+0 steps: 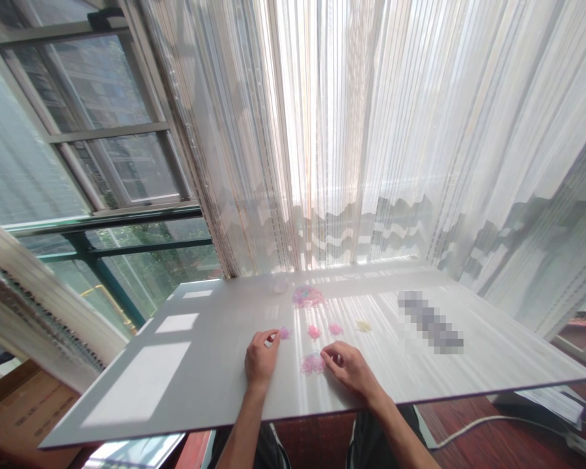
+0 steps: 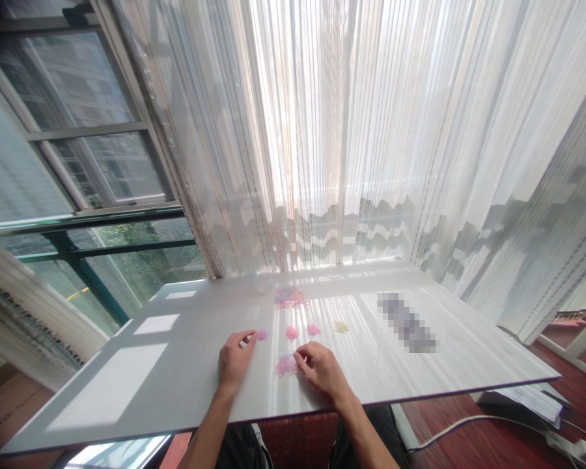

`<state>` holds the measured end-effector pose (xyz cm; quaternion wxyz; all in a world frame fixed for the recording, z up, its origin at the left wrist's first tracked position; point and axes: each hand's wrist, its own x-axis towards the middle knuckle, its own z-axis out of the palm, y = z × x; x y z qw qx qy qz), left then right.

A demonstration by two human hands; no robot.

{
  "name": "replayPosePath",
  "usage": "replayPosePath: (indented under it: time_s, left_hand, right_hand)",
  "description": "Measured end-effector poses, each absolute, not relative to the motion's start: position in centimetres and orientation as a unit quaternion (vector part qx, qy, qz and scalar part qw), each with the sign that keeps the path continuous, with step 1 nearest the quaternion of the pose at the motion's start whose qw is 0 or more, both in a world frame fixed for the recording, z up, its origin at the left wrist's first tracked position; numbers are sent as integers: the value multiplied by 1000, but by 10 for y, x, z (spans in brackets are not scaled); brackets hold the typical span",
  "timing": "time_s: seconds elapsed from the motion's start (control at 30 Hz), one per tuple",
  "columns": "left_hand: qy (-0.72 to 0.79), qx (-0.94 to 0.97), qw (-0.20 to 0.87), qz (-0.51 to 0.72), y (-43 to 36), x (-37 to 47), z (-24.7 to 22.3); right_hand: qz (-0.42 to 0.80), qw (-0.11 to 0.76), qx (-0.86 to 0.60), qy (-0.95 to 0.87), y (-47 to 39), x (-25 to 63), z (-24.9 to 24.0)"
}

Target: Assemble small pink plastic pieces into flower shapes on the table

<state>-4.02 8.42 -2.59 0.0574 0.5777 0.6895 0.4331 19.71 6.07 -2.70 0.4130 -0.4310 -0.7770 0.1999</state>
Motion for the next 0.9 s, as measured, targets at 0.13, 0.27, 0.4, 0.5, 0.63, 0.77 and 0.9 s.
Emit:
replayPosePath:
  time_s: [0.13,0.27,0.4,0.5,0.63,0.77,0.9]
  left_hand:
    - [708,578,53,403,83,-37,-24]
    - [707,594,58,378,79,-34,-22]
    - [712,599,64,361,78,-33,-22]
    - [710,600,64,362,79,-33,-23]
    - [712,602,63,356,78,-32,-23]
    - [711,615,55,337,77,-32,-23]
    - [675,671,28,304,77,-31,-26]
  right_hand:
    - [201,414,-432,-775,61,197,-27]
    - [198,417,-433,-774,61,197,-27]
    - [197,421,-429,-774,61,197,-27]
    - [194,422,-429,-775,61,197,-26]
    - [200,424,-430,-772,60,197,-25]
    - [201,424,-428,-772,61,197,-25]
    - [200,420,-432,-773,61,197,-26]
